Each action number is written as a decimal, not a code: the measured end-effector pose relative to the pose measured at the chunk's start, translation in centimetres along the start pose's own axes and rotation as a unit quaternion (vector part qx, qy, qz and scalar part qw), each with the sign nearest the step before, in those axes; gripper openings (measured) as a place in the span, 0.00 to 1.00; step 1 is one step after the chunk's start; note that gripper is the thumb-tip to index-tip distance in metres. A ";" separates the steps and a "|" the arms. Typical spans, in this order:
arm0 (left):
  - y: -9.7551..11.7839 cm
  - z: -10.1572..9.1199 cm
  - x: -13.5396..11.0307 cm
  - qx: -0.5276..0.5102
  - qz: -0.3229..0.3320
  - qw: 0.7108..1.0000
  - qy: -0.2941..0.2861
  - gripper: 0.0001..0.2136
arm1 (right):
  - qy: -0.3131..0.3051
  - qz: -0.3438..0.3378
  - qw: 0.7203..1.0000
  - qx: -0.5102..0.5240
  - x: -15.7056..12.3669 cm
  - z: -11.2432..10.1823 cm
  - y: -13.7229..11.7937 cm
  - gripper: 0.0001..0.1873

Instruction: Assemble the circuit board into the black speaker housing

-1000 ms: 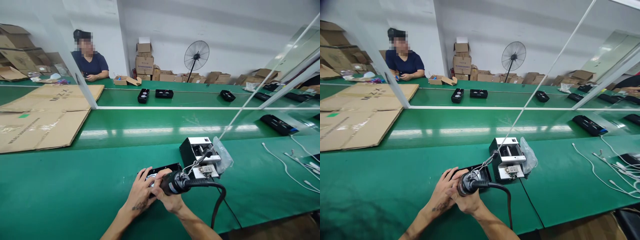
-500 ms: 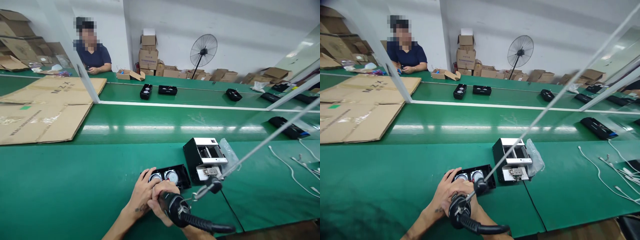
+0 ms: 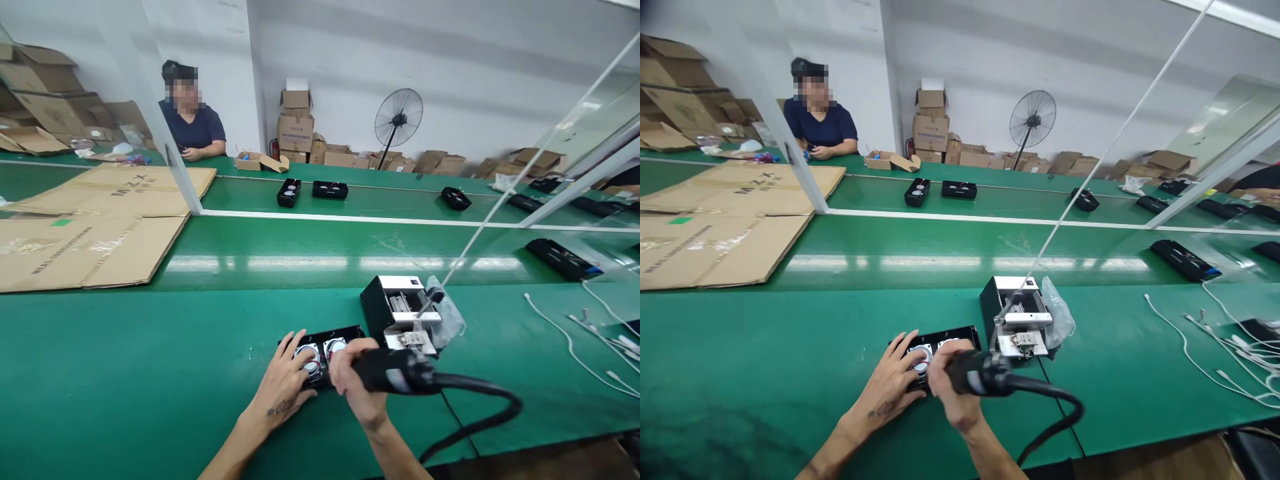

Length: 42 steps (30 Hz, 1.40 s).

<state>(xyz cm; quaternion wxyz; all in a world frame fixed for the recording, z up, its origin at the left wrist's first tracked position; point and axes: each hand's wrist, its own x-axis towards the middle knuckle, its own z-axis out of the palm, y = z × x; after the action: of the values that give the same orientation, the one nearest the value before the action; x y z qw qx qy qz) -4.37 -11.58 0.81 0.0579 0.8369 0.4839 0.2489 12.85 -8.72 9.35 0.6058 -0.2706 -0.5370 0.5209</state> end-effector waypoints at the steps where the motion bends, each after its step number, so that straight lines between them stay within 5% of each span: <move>1: 0.2 -0.4 0.0 -0.006 0.002 1.000 0.013 0.10 | 0.022 -0.010 0.999 0.035 0.1 -0.4 -0.4 0.05; 7: 2.0 -2.2 -0.4 -0.062 0.006 0.987 0.145 0.15 | 0.112 -0.023 0.984 0.134 0.4 -2.4 -2.9 0.05; 11: 3.1 -2.3 -0.1 -0.113 0.007 0.984 0.137 0.16 | 0.118 -0.026 0.982 0.145 -0.1 -2.3 -2.9 0.05; 18: 4.1 -2.2 0.4 -0.184 -0.010 0.972 0.143 0.03 | 0.089 -0.017 0.981 0.172 -0.7 -1.9 -2.6 0.06; 29: 5.0 -3.4 0.5 -0.294 -0.002 0.945 0.144 0.07 | 0.063 0.022 0.974 0.216 -1.6 -2.0 -2.9 0.07; 42: 5.2 -2.3 -2.7 -0.403 -0.244 0.877 0.099 0.12 | 0.090 -0.012 0.974 0.206 -2.2 -2.3 -3.8 0.08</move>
<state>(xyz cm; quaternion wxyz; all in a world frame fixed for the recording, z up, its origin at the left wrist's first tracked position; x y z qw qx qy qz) -2.54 -16.90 3.60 0.4007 0.5675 0.5338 0.4821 16.56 -11.36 11.25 0.7006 -0.1793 -0.3642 0.5868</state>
